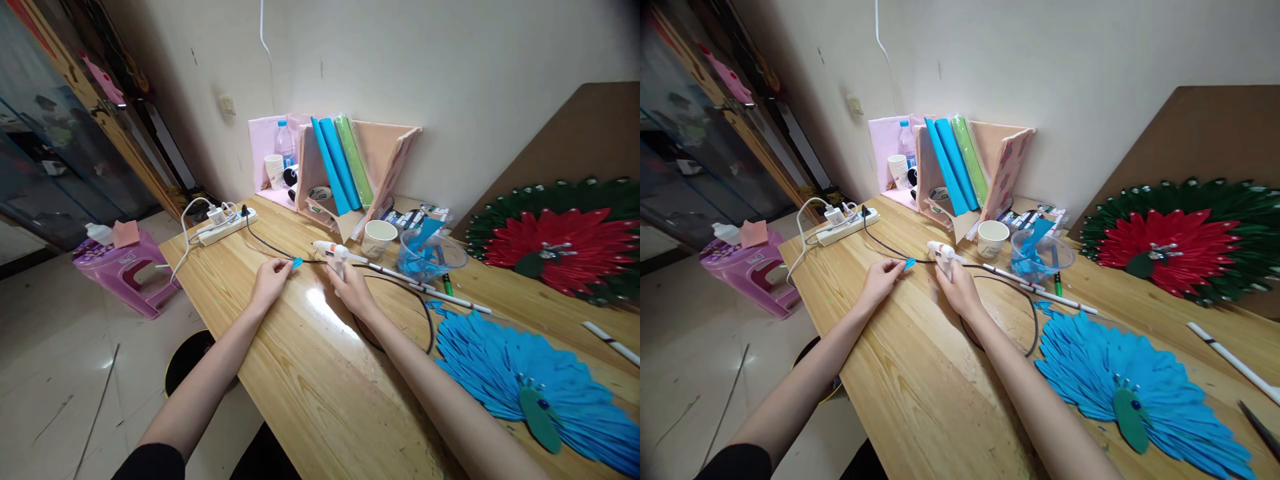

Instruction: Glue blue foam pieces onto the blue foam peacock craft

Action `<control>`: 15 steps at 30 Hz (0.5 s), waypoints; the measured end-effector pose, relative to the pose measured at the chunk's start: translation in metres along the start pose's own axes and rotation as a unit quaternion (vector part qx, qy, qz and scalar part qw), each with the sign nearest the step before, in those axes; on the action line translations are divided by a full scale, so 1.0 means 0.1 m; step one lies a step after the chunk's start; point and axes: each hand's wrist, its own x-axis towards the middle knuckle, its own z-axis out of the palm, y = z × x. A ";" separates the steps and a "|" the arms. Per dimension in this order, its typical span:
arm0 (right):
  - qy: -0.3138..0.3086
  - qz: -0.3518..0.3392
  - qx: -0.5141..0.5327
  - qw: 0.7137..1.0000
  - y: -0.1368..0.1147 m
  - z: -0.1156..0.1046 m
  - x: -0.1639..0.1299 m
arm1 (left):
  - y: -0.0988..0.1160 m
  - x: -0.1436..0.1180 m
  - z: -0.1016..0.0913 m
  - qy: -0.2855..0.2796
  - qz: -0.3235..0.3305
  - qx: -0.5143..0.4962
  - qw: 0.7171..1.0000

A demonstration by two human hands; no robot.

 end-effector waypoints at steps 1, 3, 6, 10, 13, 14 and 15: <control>-0.002 -0.005 -0.036 0.999 0.02 0.03 0.08 | 0.00 0.00 -0.01 0.004 0.001 0.000 1.000; 0.002 -0.006 -0.060 0.998 0.04 0.09 0.22 | 0.01 -0.01 -0.02 0.006 0.008 0.001 1.000; 0.000 -0.011 -0.075 0.997 0.02 0.10 0.27 | 0.09 -0.11 -0.04 -0.003 0.023 0.003 1.000; 0.000 -0.025 -0.093 0.995 -0.07 -0.12 -0.03 | 0.32 -0.41 0.04 -0.052 0.046 -0.005 0.998; 0.033 -0.051 -0.096 0.994 -0.08 -0.49 -0.48 | 0.53 -0.62 0.23 -0.156 0.049 -0.035 0.986; 0.048 -0.055 -0.091 0.993 -0.06 -0.64 -0.66 | 0.60 -0.67 0.33 -0.190 0.053 -0.045 0.979; 0.066 -0.056 -0.092 0.992 -0.03 -0.78 -0.84 | 0.67 -0.70 0.45 -0.223 0.058 -0.051 0.972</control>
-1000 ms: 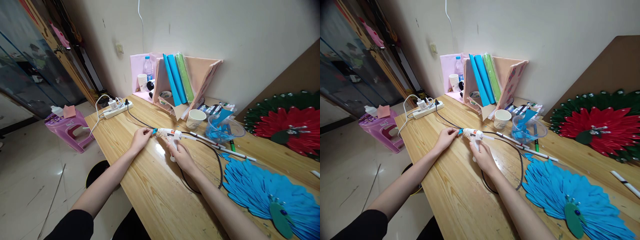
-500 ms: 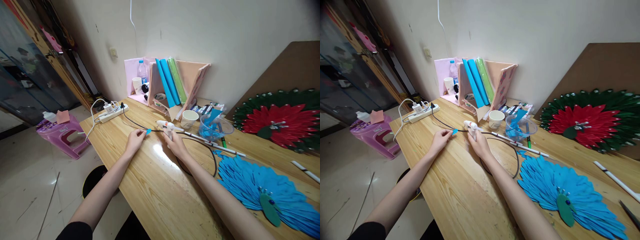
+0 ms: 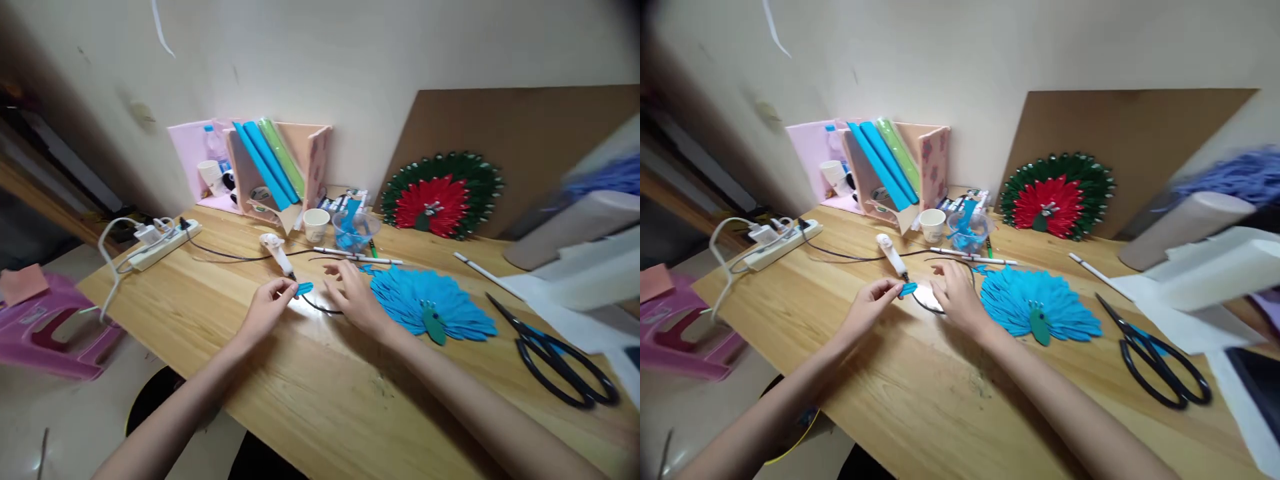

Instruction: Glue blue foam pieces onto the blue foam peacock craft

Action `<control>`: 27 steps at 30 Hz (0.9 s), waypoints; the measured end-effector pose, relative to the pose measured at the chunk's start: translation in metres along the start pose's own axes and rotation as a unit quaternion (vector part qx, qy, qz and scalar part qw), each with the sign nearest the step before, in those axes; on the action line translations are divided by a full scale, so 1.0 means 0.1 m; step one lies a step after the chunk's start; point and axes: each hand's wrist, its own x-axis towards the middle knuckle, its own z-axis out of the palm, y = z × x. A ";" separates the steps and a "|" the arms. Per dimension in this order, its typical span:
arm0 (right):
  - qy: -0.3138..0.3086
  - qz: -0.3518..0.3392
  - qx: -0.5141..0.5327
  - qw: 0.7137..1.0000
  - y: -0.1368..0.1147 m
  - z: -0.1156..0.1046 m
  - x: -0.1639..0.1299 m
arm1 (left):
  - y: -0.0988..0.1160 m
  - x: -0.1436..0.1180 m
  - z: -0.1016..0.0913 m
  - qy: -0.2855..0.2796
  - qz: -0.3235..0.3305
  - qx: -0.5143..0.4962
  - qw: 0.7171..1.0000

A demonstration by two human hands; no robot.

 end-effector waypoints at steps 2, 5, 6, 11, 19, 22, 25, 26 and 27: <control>0.038 0.013 -0.021 0.999 0.11 -0.31 -0.34 | 0.11 0.08 0.30 -0.071 0.013 -0.003 0.997; 0.079 0.042 -0.056 0.994 0.31 -0.69 -0.81 | 0.26 0.17 0.81 -0.179 0.059 0.016 0.982; 0.096 0.055 -0.064 0.992 0.38 -0.78 -0.94 | 0.30 0.18 0.99 -0.198 0.078 0.024 0.977; 0.192 0.104 -0.062 0.974 0.60 -1.08 -1.35 | 0.42 0.08 1.67 -0.187 0.156 0.080 0.967; 0.182 0.059 -0.064 0.979 0.59 -1.12 -1.34 | 0.37 0.07 1.83 -0.224 0.176 0.117 0.951; 0.184 0.063 -0.063 0.979 0.59 -1.13 -1.34 | 0.38 0.07 1.81 -0.239 0.176 0.122 0.947; 0.180 0.065 -0.059 0.980 0.61 -1.13 -1.36 | 0.37 0.07 1.82 -0.252 0.165 0.112 0.947; 0.180 0.065 -0.057 0.980 0.61 -1.13 -1.36 | 0.37 0.07 1.83 -0.255 0.162 0.107 0.947; 0.179 0.067 -0.056 0.980 0.62 -1.13 -1.36 | 0.36 0.08 1.83 -0.258 0.160 0.102 0.947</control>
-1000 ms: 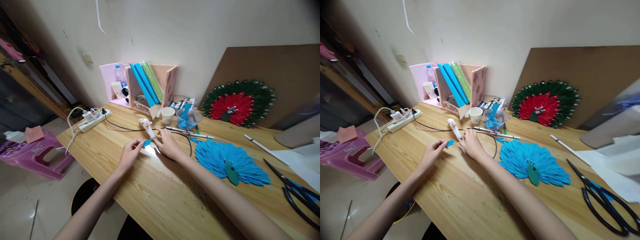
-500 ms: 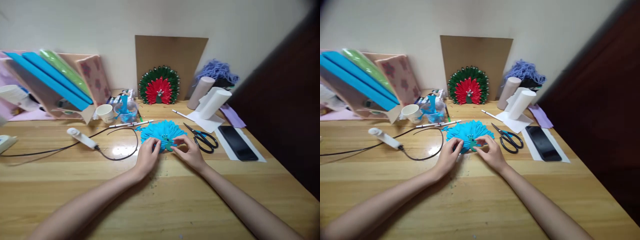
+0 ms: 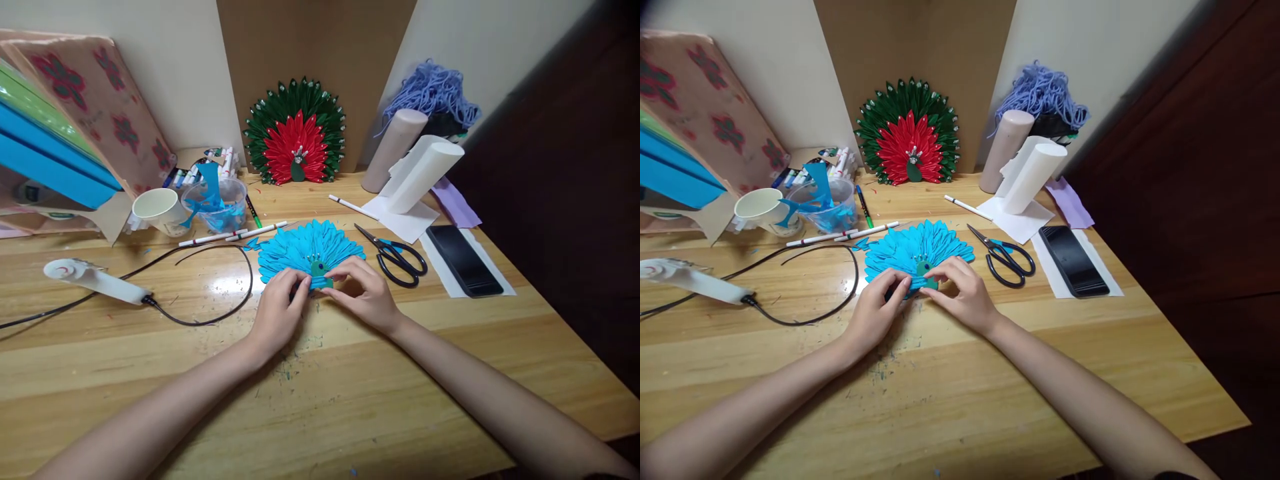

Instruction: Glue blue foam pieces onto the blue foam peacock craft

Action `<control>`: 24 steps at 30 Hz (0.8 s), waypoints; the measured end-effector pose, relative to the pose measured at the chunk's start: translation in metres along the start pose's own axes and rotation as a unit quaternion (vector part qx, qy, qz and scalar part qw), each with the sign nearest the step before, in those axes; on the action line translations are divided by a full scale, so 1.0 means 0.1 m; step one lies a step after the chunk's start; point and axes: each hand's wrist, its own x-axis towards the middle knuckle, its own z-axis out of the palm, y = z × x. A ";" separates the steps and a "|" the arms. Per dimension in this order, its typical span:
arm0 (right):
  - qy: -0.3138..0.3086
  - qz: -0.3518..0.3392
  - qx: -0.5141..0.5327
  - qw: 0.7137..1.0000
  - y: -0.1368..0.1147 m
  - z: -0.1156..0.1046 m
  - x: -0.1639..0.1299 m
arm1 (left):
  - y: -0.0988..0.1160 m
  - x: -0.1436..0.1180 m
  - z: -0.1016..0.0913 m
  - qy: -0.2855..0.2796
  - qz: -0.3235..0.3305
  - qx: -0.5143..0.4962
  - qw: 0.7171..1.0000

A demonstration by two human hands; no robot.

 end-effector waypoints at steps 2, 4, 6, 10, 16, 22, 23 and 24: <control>0.001 0.005 0.001 1.000 0.01 0.00 -0.01 | -0.01 0.01 0.00 -0.001 0.000 -0.009 1.000; 0.001 0.010 0.003 1.000 0.02 0.00 -0.01 | -0.01 0.01 0.00 0.001 -0.001 -0.015 1.000; -0.001 0.012 0.005 1.000 0.02 0.00 -0.02 | -0.01 0.01 0.00 0.002 -0.001 -0.019 1.000; -0.003 0.013 0.004 1.000 0.02 0.00 -0.03 | -0.01 0.01 0.00 0.002 -0.001 -0.025 1.000; 0.000 0.012 0.001 1.000 0.03 0.00 -0.03 | -0.02 0.02 0.00 0.003 -0.005 -0.032 0.999; 0.010 0.009 -0.003 1.000 0.03 0.00 -0.04 | -0.01 0.02 0.00 -0.007 -0.003 -0.041 0.999; 0.010 0.008 -0.003 1.000 0.03 0.00 -0.04 | -0.01 0.02 0.00 -0.007 -0.002 -0.042 0.999; 0.010 0.007 -0.003 1.000 0.03 -0.01 -0.04 | -0.01 0.02 0.00 -0.007 -0.002 -0.042 0.999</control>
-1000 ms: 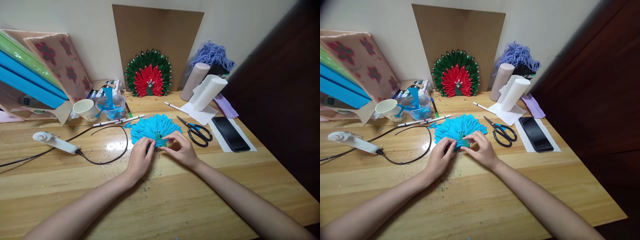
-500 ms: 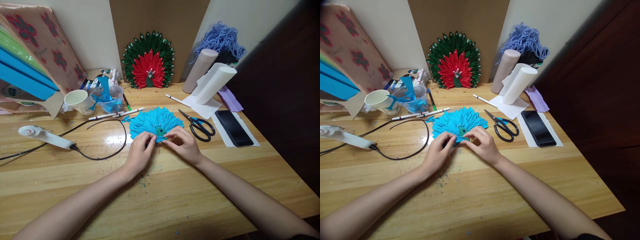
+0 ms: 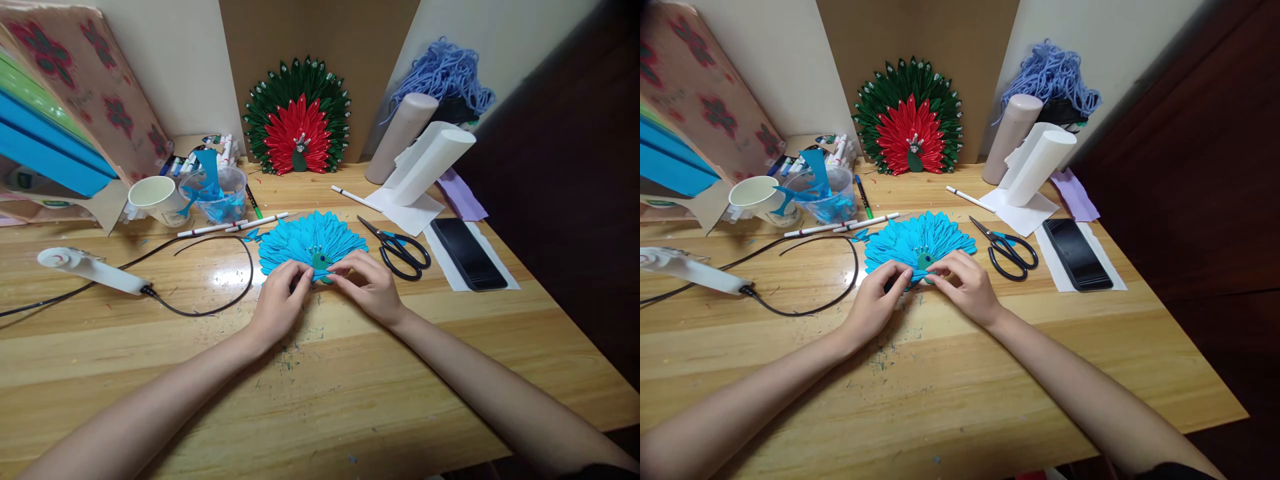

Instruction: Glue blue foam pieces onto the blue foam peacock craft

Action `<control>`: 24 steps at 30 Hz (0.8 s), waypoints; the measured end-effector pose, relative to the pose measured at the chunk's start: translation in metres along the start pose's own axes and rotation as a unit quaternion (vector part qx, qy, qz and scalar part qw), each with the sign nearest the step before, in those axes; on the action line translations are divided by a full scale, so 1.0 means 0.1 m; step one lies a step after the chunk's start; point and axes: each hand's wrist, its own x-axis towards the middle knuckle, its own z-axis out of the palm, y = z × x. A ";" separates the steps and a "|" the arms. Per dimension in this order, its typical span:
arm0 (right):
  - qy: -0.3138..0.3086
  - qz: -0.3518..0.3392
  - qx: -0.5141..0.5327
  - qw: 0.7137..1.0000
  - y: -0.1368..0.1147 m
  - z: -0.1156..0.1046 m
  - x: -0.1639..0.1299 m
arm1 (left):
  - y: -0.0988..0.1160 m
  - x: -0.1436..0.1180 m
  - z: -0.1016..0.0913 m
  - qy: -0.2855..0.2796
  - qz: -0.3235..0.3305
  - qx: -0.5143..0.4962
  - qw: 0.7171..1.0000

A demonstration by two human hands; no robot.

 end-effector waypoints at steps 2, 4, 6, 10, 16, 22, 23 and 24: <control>0.000 -0.004 -0.001 1.000 0.00 0.00 0.00 | 0.00 0.00 0.00 0.000 0.000 -0.001 1.000; 0.003 -0.009 -0.003 1.000 -0.01 0.00 0.01 | 0.00 0.00 0.00 0.001 0.001 0.001 1.000; 0.006 -0.013 -0.005 1.000 -0.01 0.00 0.01 | 0.01 0.00 0.00 0.001 0.002 0.006 1.000; 0.006 -0.017 -0.014 1.000 -0.01 0.00 0.02 | 0.02 0.00 0.00 0.000 0.005 0.022 1.000; -0.001 -0.038 -0.030 0.999 -0.01 -0.01 0.01 | 0.02 -0.01 0.00 0.007 0.001 0.022 1.000; 0.007 -0.037 -0.029 0.999 -0.01 -0.01 0.00 | 0.02 -0.01 0.00 0.011 -0.002 0.021 1.000; 0.008 -0.037 -0.029 0.999 -0.02 0.00 0.00 | 0.02 -0.01 0.00 0.011 -0.002 0.020 1.000; 0.009 -0.037 -0.030 0.999 -0.02 0.00 0.00 | 0.02 -0.01 0.00 0.012 -0.003 0.019 1.000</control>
